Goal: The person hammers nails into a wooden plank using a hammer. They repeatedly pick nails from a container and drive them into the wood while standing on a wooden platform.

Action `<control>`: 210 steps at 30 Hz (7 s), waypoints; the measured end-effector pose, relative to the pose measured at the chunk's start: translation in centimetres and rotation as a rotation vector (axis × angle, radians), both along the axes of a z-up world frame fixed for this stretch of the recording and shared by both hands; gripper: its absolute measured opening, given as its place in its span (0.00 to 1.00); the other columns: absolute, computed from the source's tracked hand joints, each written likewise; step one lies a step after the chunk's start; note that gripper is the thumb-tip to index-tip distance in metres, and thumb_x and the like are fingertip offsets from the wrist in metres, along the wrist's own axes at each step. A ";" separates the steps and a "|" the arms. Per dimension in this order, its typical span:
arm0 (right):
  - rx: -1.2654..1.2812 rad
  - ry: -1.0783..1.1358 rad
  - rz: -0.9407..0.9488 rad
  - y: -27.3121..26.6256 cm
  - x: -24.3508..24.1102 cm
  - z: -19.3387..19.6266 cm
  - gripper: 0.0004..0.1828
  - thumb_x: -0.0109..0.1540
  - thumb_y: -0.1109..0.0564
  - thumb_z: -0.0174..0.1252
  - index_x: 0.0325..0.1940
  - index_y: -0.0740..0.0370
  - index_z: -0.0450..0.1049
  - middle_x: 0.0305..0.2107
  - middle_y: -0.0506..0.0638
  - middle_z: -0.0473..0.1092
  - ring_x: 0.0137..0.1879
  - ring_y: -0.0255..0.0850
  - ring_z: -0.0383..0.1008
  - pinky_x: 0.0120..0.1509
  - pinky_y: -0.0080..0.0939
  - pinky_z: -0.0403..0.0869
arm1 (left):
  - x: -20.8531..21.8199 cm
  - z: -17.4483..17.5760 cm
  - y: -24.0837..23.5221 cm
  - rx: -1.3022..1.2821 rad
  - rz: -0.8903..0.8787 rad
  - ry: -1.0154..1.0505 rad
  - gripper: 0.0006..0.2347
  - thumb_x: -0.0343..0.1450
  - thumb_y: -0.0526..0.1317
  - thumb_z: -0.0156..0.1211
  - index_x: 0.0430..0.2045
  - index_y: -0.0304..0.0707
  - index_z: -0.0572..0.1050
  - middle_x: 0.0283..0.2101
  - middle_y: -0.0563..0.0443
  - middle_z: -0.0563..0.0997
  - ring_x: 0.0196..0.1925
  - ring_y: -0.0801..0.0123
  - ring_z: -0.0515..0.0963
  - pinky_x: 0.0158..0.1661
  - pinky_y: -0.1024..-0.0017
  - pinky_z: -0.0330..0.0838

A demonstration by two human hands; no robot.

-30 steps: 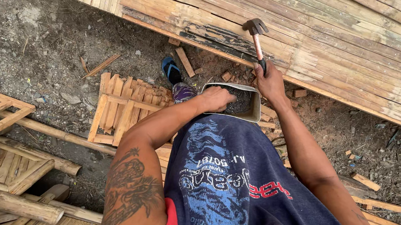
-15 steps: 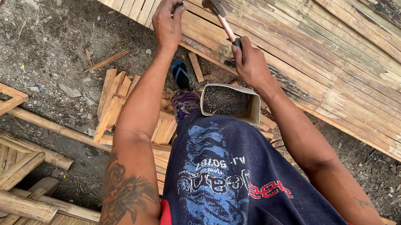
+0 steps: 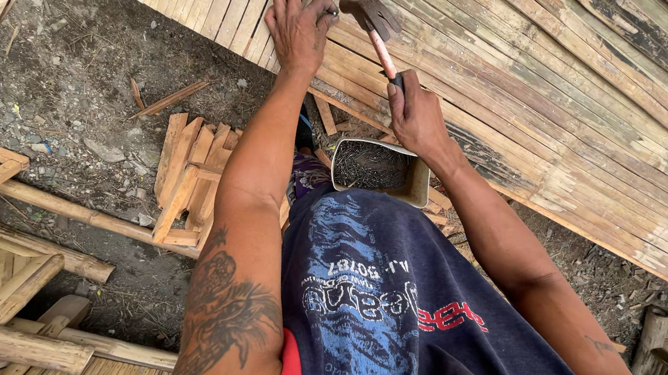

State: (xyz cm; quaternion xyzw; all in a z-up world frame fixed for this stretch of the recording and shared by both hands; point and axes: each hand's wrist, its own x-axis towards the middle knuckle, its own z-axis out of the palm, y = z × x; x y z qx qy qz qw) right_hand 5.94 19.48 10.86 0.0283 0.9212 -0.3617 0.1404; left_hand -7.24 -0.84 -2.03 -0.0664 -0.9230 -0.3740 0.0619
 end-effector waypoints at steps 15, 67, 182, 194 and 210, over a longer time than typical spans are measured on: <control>0.184 0.066 0.051 -1.1 -1.1 -1.4 0.12 0.73 0.53 0.51 0.45 0.66 0.62 0.19 0.69 0.69 0.25 0.69 0.70 0.30 0.66 0.65 | 0.4 1.1 0.3 -0.016 0.005 -0.030 0.07 0.64 0.44 0.73 0.34 0.52 0.85 0.56 0.59 0.73 0.65 0.61 0.63 0.63 0.54 0.52; -0.088 -0.066 -0.235 7.1 2.3 -3.8 0.21 0.74 0.45 0.47 0.44 0.65 0.72 0.22 0.58 0.71 0.27 0.49 0.72 0.34 0.52 0.70 | 19.8 -0.4 4.9 -0.664 -1.097 -0.433 0.10 0.70 0.36 0.54 0.34 0.46 0.85 0.40 0.43 0.86 0.44 0.51 0.85 0.43 0.56 0.79; -0.135 -0.214 -0.671 23.8 32.3 -1.9 0.18 0.72 0.45 0.47 0.40 0.62 0.68 0.19 0.51 0.66 0.24 0.41 0.66 0.29 0.48 0.67 | 34.8 -4.2 23.7 -0.926 -1.466 -0.354 0.11 0.72 0.38 0.51 0.33 0.41 0.85 0.41 0.41 0.85 0.44 0.51 0.85 0.44 0.57 0.80; -0.053 0.117 -0.840 29.1 40.3 -2.3 0.17 0.71 0.47 0.51 0.44 0.64 0.71 0.24 0.59 0.69 0.28 0.49 0.71 0.35 0.52 0.70 | 36.5 7.0 31.1 -0.374 -1.667 -0.349 0.10 0.73 0.40 0.56 0.45 0.39 0.71 0.41 0.38 0.81 0.43 0.43 0.82 0.43 0.50 0.76; 0.022 0.037 -1.038 30.4 43.8 -2.9 0.18 0.74 0.46 0.49 0.44 0.64 0.67 0.21 0.58 0.70 0.24 0.47 0.72 0.27 0.51 0.67 | 26.6 2.6 46.6 0.068 -0.897 -0.248 0.04 0.74 0.39 0.64 0.40 0.46 0.79 0.42 0.51 0.86 0.46 0.62 0.85 0.54 0.60 0.75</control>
